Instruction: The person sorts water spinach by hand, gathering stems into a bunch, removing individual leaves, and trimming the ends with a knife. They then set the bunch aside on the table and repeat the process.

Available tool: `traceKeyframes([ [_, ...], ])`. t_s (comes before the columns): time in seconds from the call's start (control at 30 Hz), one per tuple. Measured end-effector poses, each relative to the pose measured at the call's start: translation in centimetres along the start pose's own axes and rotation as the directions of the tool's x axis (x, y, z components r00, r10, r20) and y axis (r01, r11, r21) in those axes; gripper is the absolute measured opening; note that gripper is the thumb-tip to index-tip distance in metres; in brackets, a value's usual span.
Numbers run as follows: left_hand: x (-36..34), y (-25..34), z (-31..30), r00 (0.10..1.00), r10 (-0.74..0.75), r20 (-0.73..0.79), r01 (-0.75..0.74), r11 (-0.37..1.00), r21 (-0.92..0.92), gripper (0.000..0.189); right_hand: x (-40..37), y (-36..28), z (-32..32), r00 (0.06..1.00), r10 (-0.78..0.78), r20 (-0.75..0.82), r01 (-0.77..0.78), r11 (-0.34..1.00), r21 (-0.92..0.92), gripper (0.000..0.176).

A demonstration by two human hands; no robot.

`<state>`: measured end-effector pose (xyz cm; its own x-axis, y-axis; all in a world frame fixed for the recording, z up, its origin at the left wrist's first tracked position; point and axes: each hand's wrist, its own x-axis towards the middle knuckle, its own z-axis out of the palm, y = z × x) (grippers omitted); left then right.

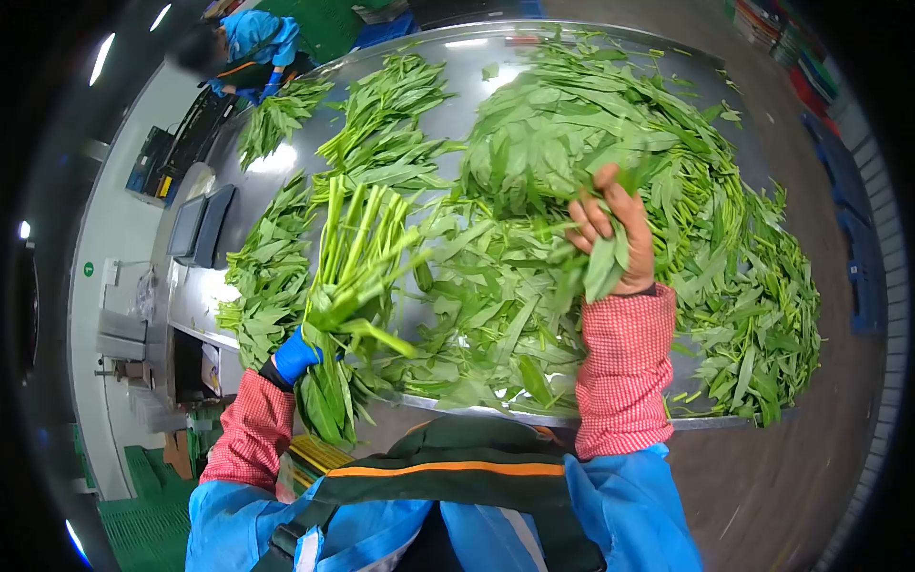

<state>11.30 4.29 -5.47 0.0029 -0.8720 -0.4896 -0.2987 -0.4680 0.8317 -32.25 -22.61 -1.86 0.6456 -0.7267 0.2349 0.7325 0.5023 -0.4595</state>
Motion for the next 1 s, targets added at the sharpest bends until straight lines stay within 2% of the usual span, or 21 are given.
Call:
traceKeyframes([
  [0.03, -0.1, -0.9, -0.5, 0.999, -0.045, 0.015, 0.044, 0.999, 0.016, 0.077, -0.4, 1.0, 0.0, 0.998, 0.051, -0.039, -0.052, 0.999, -0.006, 0.039],
  [0.07, -0.8, 1.2, 1.5, 0.993, 0.093, -0.077, -0.107, 0.976, -0.189, 0.064, -0.5, 2.6, 0.4, 0.987, 0.145, -0.073, -0.161, 0.925, -0.345, 0.044],
  [0.1, -1.1, 1.2, 1.4, 0.998, 0.062, -0.028, -0.067, 0.974, -0.218, 0.061, -0.6, 4.1, 0.7, 0.966, 0.237, -0.107, -0.249, 0.728, -0.639, 0.048],
  [0.13, -1.0, 1.2, 1.3, 0.999, 0.035, 0.025, -0.028, 0.969, -0.243, 0.058, -0.4, 6.3, 1.4, 0.925, 0.312, -0.217, -0.261, 0.107, -0.959, 0.053],
  [0.17, -0.8, 1.3, 1.2, 0.997, 0.012, 0.078, 0.010, 0.963, -0.268, 0.055, -1.4, 7.5, 1.7, 0.971, 0.231, -0.070, 0.094, -0.629, -0.771, 0.054],
  [0.2, -0.9, 1.2, 1.1, 0.991, -0.017, 0.133, 0.055, 0.955, -0.291, 0.052, -1.1, 8.1, 1.8, 0.996, 0.093, -0.001, 0.052, -0.562, -0.826, 0.048],
  [0.23, -1.2, 1.9, 1.6, 0.985, -0.019, 0.170, 0.086, 0.913, -0.399, 0.050, -0.4, 8.6, 2.5, 0.997, -0.050, 0.055, 0.024, -0.483, -0.875, 0.042],
  [0.3, -2.0, 3.7, 3.0, 0.969, -0.016, 0.248, 0.164, 0.790, -0.590, 0.046, 0.7, 8.7, 5.1, 0.991, -0.093, -0.094, -0.096, -0.019, -0.995, 0.036],
  [0.33, -2.3, 3.5, 3.4, 0.966, -0.011, 0.259, 0.182, 0.743, -0.644, 0.049, 1.0, 8.8, 6.1, 0.981, -0.091, -0.171, -0.148, 0.221, -0.964, 0.033],
  [0.43, -2.3, 1.3, 3.0, 0.919, -0.086, 0.384, 0.321, 0.727, -0.607, 0.049, 1.8, 9.7, 7.3, 0.958, -0.272, -0.088, -0.043, 0.166, -0.985, 0.029],
  [0.47, -2.7, 3.6, 3.6, 0.933, -0.097, 0.346, 0.269, 0.826, -0.495, 0.051, 2.1, 9.9, 7.4, 0.959, -0.262, -0.104, -0.062, 0.166, -0.984, 0.031],
  [0.57, -2.5, 3.2, 4.4, 0.920, -0.025, 0.392, 0.253, 0.802, -0.542, 0.050, 2.7, 10.2, 9.9, 0.964, -0.222, -0.150, -0.120, 0.144, -0.982, 0.034],
  [0.6, -2.5, 3.0, 4.4, 0.917, -0.052, 0.396, 0.263, 0.825, -0.500, 0.051, 2.9, 10.0, 11.1, 0.970, -0.148, -0.194, -0.191, 0.034, -0.981, 0.038],
  [0.67, -2.5, 3.0, 4.4, 0.911, -0.104, 0.400, 0.281, 0.866, -0.414, 0.052, 3.1, 11.1, 10.7, 0.995, -0.079, -0.055, -0.067, -0.159, -0.985, 0.034],
  [0.7, -2.3, 2.5, 4.4, 0.911, -0.081, 0.404, 0.240, 0.901, -0.361, 0.051, 3.1, 11.8, 10.0, 0.999, -0.035, 0.010, 0.000, -0.250, -0.968, 0.032],
  [0.73, -2.0, 1.6, 4.4, 0.910, -0.056, 0.410, 0.196, 0.931, -0.308, 0.050, 3.3, 12.8, 8.6, 0.997, -0.054, 0.055, 0.046, -0.155, -0.987, 0.025],
  [0.77, -2.0, 1.0, 4.3, 0.909, -0.033, 0.416, 0.151, 0.955, -0.255, 0.049, 3.6, 13.3, 7.1, 0.985, -0.167, 0.034, 0.014, -0.116, -0.993, 0.022],
  [0.83, -2.7, 1.0, 4.2, 0.909, -0.065, 0.411, 0.187, 0.946, -0.265, 0.051, 4.0, 12.7, 4.2, 0.925, -0.380, -0.021, -0.034, -0.027, -0.999, 0.016],
  [0.9, -4.0, 2.4, 4.3, 0.918, -0.142, 0.370, 0.252, 0.930, -0.269, 0.051, 4.6, 9.9, 1.3, 0.855, -0.489, -0.174, -0.122, 0.135, -0.983, 0.013],
  [0.97, -4.0, 2.1, 4.1, 0.911, -0.125, 0.392, 0.244, 0.932, -0.269, 0.057, 4.3, 7.6, 0.0, 0.820, -0.451, -0.352, -0.198, 0.352, -0.915, 0.014],
  [1.0, -4.0, 1.9, 4.0, 0.907, -0.118, 0.405, 0.242, 0.932, -0.270, 0.060, 3.9, 7.1, 0.2, 0.863, -0.355, -0.359, -0.207, 0.400, -0.893, 0.018],
])
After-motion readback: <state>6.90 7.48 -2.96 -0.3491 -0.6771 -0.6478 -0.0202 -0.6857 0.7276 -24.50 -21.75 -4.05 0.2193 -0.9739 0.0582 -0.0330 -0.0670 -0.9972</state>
